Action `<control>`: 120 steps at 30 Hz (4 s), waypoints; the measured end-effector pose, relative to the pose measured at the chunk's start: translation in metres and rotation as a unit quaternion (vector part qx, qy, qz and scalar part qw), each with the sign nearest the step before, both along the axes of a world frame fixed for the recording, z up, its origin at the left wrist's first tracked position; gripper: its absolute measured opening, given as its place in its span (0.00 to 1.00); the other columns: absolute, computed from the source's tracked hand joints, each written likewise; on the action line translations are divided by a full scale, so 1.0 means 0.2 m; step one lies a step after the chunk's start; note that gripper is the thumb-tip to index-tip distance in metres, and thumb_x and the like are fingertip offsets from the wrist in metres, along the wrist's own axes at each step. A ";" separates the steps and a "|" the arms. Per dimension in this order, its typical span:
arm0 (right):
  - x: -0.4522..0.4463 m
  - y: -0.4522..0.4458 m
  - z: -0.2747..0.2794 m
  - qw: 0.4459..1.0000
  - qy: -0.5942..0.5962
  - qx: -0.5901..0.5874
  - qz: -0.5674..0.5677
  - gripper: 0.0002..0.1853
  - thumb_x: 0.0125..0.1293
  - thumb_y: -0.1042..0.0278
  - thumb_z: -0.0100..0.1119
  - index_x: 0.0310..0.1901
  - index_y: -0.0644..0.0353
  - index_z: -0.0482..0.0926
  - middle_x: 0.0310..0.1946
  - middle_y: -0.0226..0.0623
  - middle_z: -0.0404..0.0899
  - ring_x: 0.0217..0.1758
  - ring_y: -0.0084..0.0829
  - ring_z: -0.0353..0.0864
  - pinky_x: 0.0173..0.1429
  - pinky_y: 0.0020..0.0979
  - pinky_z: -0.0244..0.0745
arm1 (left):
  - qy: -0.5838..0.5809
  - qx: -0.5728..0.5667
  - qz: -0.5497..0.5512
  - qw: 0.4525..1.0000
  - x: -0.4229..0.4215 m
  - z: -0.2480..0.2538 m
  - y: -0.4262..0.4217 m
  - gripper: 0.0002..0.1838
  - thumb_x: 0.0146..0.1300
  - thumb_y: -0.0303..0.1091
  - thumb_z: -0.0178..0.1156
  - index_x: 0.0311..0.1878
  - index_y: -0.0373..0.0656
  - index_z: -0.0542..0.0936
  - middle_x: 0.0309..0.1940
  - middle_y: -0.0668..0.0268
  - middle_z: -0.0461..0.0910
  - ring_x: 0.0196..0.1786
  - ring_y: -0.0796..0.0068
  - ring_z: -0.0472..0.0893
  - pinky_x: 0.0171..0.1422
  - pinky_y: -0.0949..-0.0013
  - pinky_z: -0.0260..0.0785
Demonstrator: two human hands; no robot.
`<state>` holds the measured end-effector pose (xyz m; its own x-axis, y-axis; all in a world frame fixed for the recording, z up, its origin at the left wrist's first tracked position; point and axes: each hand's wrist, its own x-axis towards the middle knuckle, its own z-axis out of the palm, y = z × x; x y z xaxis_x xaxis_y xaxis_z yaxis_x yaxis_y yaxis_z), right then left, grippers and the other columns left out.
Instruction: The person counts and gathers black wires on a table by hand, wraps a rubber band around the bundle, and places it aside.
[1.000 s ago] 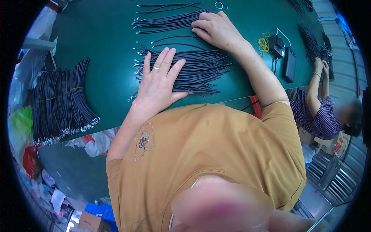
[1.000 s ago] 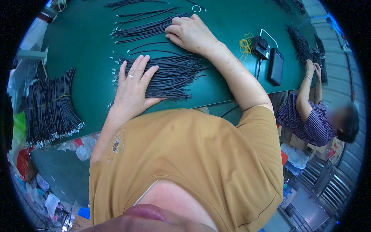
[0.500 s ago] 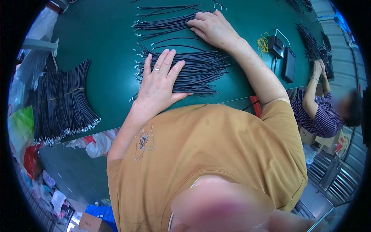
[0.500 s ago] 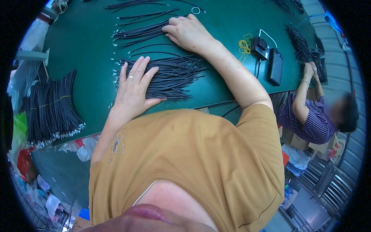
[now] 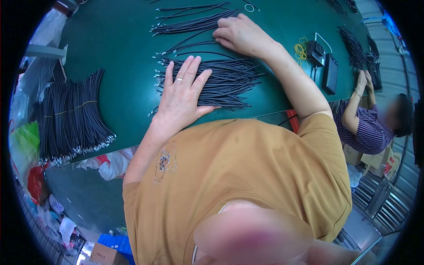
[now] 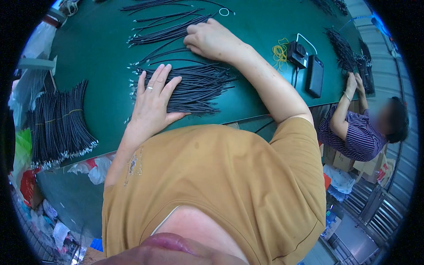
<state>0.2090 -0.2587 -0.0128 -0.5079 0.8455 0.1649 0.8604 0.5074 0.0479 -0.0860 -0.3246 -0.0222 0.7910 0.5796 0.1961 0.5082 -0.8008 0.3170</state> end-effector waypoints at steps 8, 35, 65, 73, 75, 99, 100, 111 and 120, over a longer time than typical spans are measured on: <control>-0.05 -0.17 0.07 0.984 0.068 -0.110 0.123 0.08 0.78 0.60 0.67 0.53 0.50 0.88 0.43 0.31 0.81 0.51 0.35 0.84 0.57 0.41 0.73 | -0.029 0.022 0.007 0.999 0.02 -0.01 0.01 0.50 0.53 0.72 0.79 0.70 0.43 0.82 0.82 0.46 0.70 0.89 0.49 0.61 0.92 0.29 0.41; 0.03 -0.03 -0.03 0.999 0.034 0.013 0.027 0.13 0.80 0.54 0.66 0.57 0.48 0.91 0.46 0.30 0.82 0.58 0.34 0.84 0.62 0.40 0.73 | -0.015 0.026 0.003 1.000 0.01 -0.02 0.01 0.50 0.53 0.72 0.79 0.69 0.42 0.83 0.78 0.47 0.72 0.87 0.50 0.63 0.92 0.28 0.41; 0.06 0.05 -0.07 0.997 0.022 0.069 -0.026 0.14 0.81 0.52 0.65 0.58 0.48 0.91 0.50 0.30 0.85 0.60 0.36 0.84 0.64 0.43 0.72 | -0.022 0.021 0.013 0.999 0.02 -0.02 0.00 0.51 0.50 0.68 0.82 0.71 0.45 0.78 0.80 0.48 0.69 0.88 0.48 0.63 0.90 0.28 0.43; 0.04 0.03 -0.04 0.999 0.021 0.035 0.018 0.15 0.81 0.52 0.65 0.58 0.47 0.91 0.48 0.30 0.85 0.58 0.35 0.85 0.64 0.42 0.72 | -0.030 0.022 0.012 0.999 0.02 -0.02 0.00 0.51 0.50 0.67 0.83 0.71 0.44 0.78 0.80 0.47 0.68 0.88 0.48 0.63 0.90 0.28 0.44; 0.03 0.02 -0.03 0.999 0.013 0.029 0.012 0.14 0.80 0.52 0.65 0.58 0.45 0.91 0.47 0.29 0.86 0.57 0.34 0.86 0.64 0.42 0.72 | -0.027 0.021 0.012 0.999 0.02 -0.02 0.00 0.51 0.50 0.67 0.83 0.71 0.44 0.78 0.80 0.47 0.68 0.88 0.48 0.63 0.90 0.28 0.44; -0.15 0.01 0.03 0.996 -0.043 0.061 0.038 0.10 0.75 0.54 0.69 0.46 0.49 0.92 0.43 0.27 0.83 0.56 0.31 0.84 0.63 0.41 0.74 | -0.019 0.017 0.012 1.000 0.01 -0.02 0.00 0.51 0.51 0.66 0.83 0.72 0.45 0.78 0.81 0.48 0.68 0.88 0.50 0.62 0.91 0.27 0.40; -0.15 0.00 0.02 0.997 -0.046 0.062 0.031 0.10 0.75 0.54 0.69 0.45 0.49 0.91 0.42 0.28 0.83 0.55 0.31 0.85 0.63 0.41 0.73 | -0.018 0.018 0.014 1.000 0.01 -0.02 0.00 0.51 0.51 0.66 0.83 0.72 0.45 0.78 0.81 0.48 0.68 0.88 0.50 0.62 0.91 0.27 0.40; -0.17 -0.20 0.07 0.987 0.071 -0.084 0.117 0.09 0.77 0.59 0.67 0.51 0.51 0.89 0.40 0.29 0.80 0.52 0.32 0.84 0.57 0.40 0.71 | -0.023 0.022 0.012 0.999 0.02 -0.01 0.00 0.51 0.50 0.68 0.82 0.70 0.43 0.80 0.81 0.47 0.70 0.89 0.50 0.61 0.92 0.27 0.39; 0.00 0.00 -0.03 0.994 0.045 0.077 -0.059 0.14 0.78 0.53 0.67 0.53 0.52 0.91 0.44 0.32 0.85 0.53 0.39 0.86 0.54 0.48 0.76 | -0.004 0.038 0.018 0.999 0.02 -0.01 0.00 0.53 0.53 0.76 0.76 0.70 0.42 0.82 0.78 0.49 0.73 0.86 0.52 0.65 0.92 0.27 0.38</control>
